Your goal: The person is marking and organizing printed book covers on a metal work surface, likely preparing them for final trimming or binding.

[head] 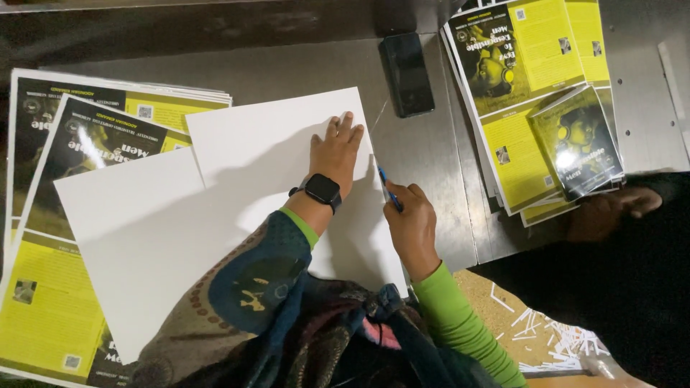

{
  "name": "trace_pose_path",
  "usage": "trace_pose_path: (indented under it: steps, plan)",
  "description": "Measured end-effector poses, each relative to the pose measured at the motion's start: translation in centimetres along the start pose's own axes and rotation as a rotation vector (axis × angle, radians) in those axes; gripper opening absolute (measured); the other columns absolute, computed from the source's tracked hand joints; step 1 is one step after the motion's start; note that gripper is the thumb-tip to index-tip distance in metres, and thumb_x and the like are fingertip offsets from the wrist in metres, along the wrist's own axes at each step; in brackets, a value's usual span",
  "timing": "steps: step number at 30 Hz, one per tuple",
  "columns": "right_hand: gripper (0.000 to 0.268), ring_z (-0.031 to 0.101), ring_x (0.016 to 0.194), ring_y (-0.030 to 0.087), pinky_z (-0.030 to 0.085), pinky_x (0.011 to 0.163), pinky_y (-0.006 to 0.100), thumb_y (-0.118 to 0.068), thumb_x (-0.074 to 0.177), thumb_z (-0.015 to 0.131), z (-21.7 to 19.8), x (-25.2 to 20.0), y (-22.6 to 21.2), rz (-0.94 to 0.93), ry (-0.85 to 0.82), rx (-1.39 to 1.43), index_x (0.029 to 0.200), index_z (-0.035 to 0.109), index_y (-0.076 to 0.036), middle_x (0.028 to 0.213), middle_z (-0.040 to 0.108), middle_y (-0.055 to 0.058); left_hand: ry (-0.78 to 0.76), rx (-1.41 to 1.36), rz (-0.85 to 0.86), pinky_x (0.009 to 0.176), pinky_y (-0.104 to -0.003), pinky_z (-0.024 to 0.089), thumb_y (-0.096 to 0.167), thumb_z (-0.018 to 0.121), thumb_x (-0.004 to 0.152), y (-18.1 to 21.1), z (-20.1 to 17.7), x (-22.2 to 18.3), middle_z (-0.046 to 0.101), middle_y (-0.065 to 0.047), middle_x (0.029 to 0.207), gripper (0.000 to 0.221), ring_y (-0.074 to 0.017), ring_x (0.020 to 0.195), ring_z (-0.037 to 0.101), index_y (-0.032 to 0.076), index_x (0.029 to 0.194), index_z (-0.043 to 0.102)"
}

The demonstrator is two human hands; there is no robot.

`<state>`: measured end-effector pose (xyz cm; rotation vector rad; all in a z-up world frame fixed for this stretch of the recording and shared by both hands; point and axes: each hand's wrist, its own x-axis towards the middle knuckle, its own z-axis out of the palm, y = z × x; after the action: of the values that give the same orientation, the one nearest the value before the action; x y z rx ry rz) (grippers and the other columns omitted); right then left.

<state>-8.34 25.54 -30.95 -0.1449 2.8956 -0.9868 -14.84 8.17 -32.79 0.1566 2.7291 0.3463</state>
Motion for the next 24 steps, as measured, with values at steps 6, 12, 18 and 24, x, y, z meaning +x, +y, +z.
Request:
trace_pose_path:
  steps: [6,12,18,24]
  plan:
    - [0.031,0.06,0.06,0.025,0.045,0.052,0.032,0.001,0.079,0.06,-0.9,-1.8,-0.4,0.002,-0.009,-0.016,0.107,0.072,-0.003,0.07,0.053,0.009,-0.02,0.03,-0.004,0.108,-0.057,0.034,-0.002,0.063,0.085,0.1,0.0,0.2,0.009,-0.013,0.161,0.08,-0.0331,0.146,0.015,0.014,0.153,0.025]
    - [0.034,0.06,0.058,0.029,0.045,0.051,0.036,-0.001,0.077,0.061,-1.7,-3.4,0.3,0.022,-0.042,-0.048,0.109,0.073,-0.004,0.071,0.055,0.011,-0.037,-0.008,-0.013,0.11,-0.057,0.032,-0.003,0.064,0.083,-0.1,0.5,0.6,0.009,-0.012,0.161,0.082,-0.0326,0.147,0.014,0.015,0.153,0.025]
    - [0.032,0.062,0.059,0.029,0.046,0.051,0.034,-0.002,0.078,0.061,-2.1,-5.0,1.0,0.041,-0.039,-0.034,0.107,0.074,-0.006,0.071,0.056,0.009,-0.032,0.012,-0.011,0.109,-0.056,0.033,-0.005,0.064,0.084,0.0,0.2,0.5,0.012,-0.013,0.161,0.081,-0.0325,0.147,0.016,0.015,0.153,0.026]
    - [0.031,0.063,0.06,0.03,0.047,0.051,0.035,-0.007,0.08,0.06,-2.7,-6.6,2.3,0.059,-0.081,-0.051,0.108,0.073,-0.008,0.073,0.057,0.009,-0.019,0.018,-0.012,0.109,-0.056,0.034,-0.004,0.064,0.084,0.0,0.1,0.4,0.012,-0.013,0.161,0.081,-0.0328,0.146,0.016,0.015,0.153,0.026]
